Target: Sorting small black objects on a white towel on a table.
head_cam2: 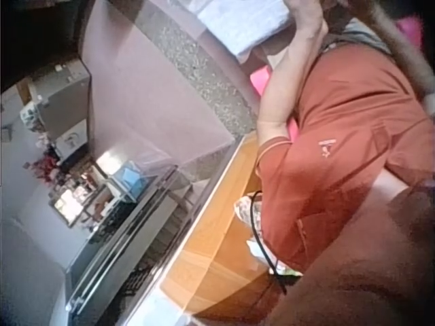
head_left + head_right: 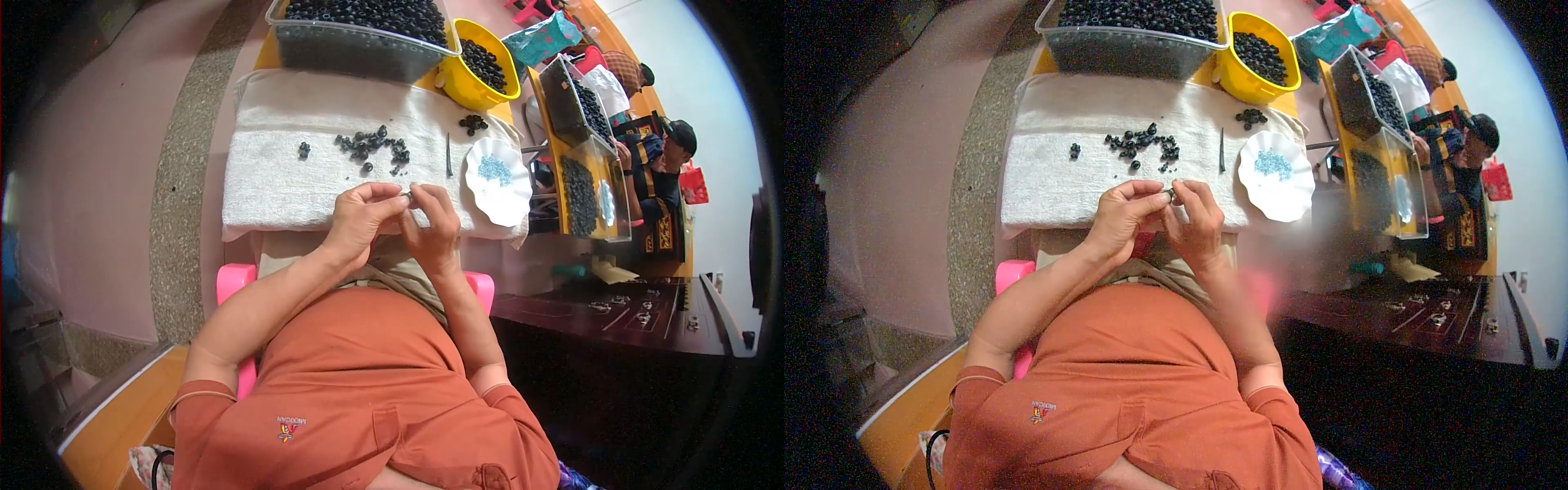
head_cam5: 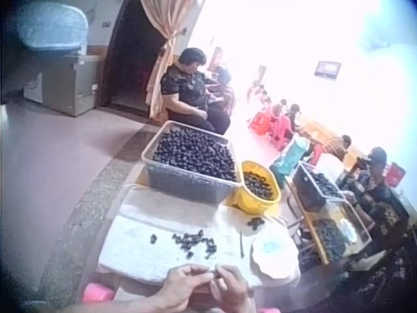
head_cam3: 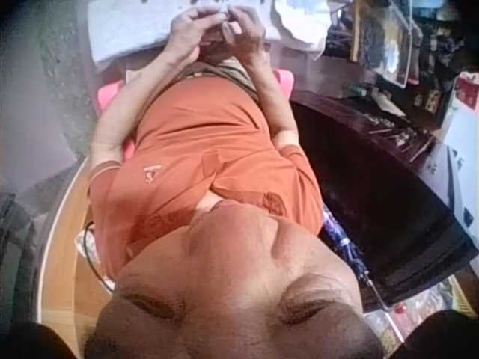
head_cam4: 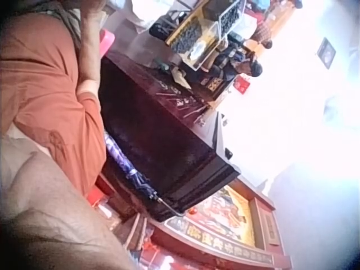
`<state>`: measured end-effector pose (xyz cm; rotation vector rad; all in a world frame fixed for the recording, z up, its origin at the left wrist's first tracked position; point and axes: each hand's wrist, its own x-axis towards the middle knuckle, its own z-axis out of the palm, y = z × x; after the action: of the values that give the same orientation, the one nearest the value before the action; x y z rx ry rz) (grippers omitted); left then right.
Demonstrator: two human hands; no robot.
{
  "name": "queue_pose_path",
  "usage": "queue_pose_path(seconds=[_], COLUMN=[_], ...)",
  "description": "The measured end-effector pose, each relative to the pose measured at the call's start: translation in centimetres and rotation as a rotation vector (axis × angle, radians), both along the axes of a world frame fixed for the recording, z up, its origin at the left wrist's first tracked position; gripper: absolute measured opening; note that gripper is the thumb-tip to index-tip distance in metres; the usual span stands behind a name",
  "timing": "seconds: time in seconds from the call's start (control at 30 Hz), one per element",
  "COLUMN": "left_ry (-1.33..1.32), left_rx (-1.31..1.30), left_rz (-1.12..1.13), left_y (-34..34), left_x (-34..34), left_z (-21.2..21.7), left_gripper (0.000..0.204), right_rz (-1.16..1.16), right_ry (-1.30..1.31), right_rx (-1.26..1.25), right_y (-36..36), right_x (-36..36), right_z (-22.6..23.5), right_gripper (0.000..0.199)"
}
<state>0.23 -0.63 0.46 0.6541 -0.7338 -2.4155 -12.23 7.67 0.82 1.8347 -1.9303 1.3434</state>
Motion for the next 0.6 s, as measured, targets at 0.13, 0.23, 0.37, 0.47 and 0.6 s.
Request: queue_pose_path(seconds=[0.13, 0.23, 0.37, 0.47, 0.6], left_ry=[-0.009, -0.011, -0.013, 0.014, 0.013], left_rx=[-0.013, -0.015, -0.03, -0.004, -0.004], left_rz=[0.007, 0.009, 0.006, 0.009, -0.006], left_y=[0.0, 0.0, 0.0, -0.1, -0.3], left_x=[0.1, 0.1, 0.1, 0.0, 0.0], left_z=[0.0, 0.2, 0.0, -0.2, -0.2], left_gripper=[0.019, 0.018, 0.015, 0.014, 0.012], right_rz=[-0.019, -0.019, 0.017, 0.106, 0.258], right_ry=[0.007, -0.006, -0.103, -0.23, -0.6], right_rx=[-0.011, -0.019, 0.005, 0.048, 0.101], right_y=[0.0, 0.0, 0.0, 0.1, 0.3], right_x=[0.3, 0.2, 0.1, -0.4, -1.2], right_z=[-0.3, -0.4, -0.3, 0.0, -0.4], right_gripper=[0.037, 0.036, 0.038, 0.037, 0.03])
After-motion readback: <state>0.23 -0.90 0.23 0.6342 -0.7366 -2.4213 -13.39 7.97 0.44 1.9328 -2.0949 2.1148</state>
